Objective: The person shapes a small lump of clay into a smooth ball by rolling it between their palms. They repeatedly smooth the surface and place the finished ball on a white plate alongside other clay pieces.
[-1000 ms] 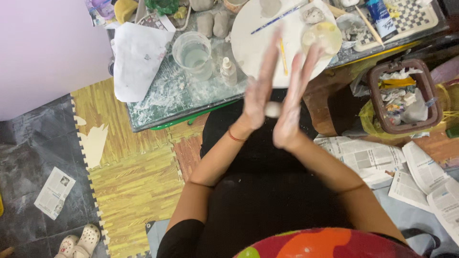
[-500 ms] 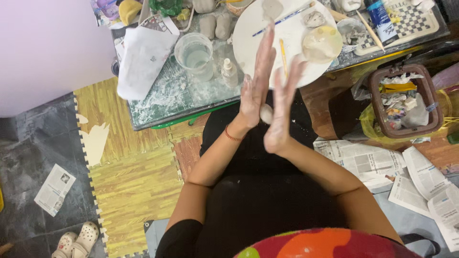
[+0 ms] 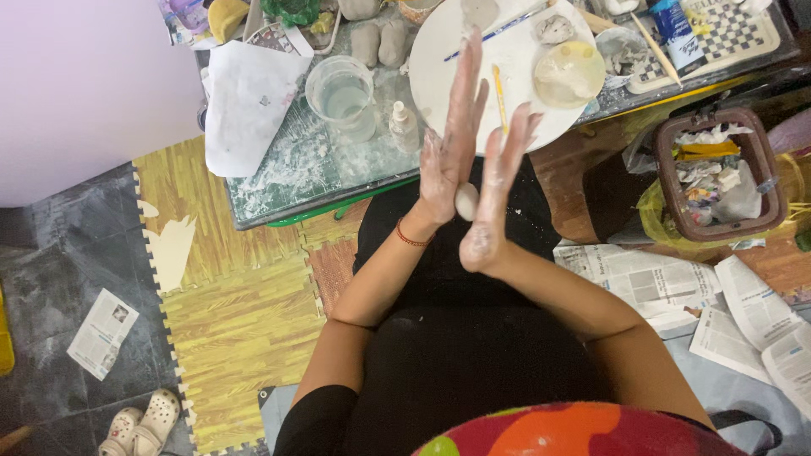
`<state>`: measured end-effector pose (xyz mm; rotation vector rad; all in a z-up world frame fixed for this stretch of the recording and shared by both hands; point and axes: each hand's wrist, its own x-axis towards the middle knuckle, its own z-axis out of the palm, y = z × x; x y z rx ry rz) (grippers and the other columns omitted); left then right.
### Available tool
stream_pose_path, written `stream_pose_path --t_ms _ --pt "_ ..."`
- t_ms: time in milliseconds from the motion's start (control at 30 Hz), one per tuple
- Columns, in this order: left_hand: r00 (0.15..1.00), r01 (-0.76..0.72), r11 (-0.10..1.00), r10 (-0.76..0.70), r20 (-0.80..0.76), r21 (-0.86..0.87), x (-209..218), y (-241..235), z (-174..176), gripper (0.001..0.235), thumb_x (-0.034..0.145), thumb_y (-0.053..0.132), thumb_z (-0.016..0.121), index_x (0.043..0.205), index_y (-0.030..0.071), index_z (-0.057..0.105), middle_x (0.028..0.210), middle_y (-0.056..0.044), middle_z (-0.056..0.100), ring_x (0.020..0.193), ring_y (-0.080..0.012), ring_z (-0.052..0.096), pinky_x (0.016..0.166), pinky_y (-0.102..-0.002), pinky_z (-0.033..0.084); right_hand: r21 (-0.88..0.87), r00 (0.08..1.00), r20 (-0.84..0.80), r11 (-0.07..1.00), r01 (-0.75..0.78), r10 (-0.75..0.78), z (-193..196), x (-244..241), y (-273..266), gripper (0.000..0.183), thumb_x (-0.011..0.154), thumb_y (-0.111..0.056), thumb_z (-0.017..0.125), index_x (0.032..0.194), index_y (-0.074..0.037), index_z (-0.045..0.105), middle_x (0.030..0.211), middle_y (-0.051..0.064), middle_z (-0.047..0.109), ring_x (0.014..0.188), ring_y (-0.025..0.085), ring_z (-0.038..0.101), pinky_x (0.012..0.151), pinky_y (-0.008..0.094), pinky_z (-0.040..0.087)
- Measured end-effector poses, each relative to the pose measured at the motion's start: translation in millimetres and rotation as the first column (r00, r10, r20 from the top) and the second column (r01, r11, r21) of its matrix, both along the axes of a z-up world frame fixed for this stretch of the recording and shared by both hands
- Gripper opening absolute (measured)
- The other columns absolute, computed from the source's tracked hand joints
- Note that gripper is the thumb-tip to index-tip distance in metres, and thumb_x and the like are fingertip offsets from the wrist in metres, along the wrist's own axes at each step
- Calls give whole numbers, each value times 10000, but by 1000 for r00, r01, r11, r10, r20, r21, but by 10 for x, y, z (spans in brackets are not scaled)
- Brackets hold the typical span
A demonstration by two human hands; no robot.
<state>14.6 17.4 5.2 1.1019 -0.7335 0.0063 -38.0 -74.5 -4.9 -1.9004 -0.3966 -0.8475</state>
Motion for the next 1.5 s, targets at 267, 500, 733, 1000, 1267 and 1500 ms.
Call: stream_pose_path --t_ms 267,500,733,1000,1267,1500 --pt "993 -90 985 76 94 148 -48 -145 -73 755 1110 661 88 1691 180 113 1733 3 8 1619 -165 -16 1363 -362 -24 38 1000 -17 999 11 -10 28 177 -148 963 969 -773 64 1736 -191 67 1757 66 -80 1595 251 -111 1300 520 -84" --pt "990 -97 992 87 110 85 77 -89 -46 724 1114 639 135 1694 208 99 1720 34 14 1615 -137 -17 1364 -346 -23 11 999 3 999 51 -51 16 122 -41 949 948 -792 22 1699 -215 68 1772 52 -56 1629 260 -84 1309 521 -66" --pt "993 120 993 -120 -13 8 -236 -149 96 758 1107 628 189 1675 126 153 1719 -25 50 1613 -184 63 1357 -375 53 -32 994 -53 995 91 -93 103 278 -242 783 1065 -674 63 1687 -204 -1 1719 21 -92 1610 162 -113 1360 364 -72" --pt "988 155 988 -154 29 -8 -255 -250 38 779 1098 612 252 1680 105 143 1730 -3 82 1607 -161 67 1351 -335 62 94 988 -116 991 -95 106 103 116 -310 718 1145 -518 231 1697 -116 9 1743 61 -20 1615 179 -18 1360 348 53" --pt "944 130 988 -149 -294 -83 -173 -303 -335 809 1115 604 88 1675 31 202 1794 -134 111 1689 -293 97 1400 -452 81 263 880 -398 951 -162 260 -3 390 -359 537 1085 -431 232 1032 34 496 948 194 456 949 256 529 1271 382 254" --pt "970 84 988 -110 -215 -126 -140 -339 -288 826 1075 673 137 1667 101 196 1760 -55 144 1575 -248 295 1313 -407 161 329 804 -503 931 -159 316 -59 404 -414 468 1065 -357 394 855 25 564 739 84 586 677 204 557 655 378 438"
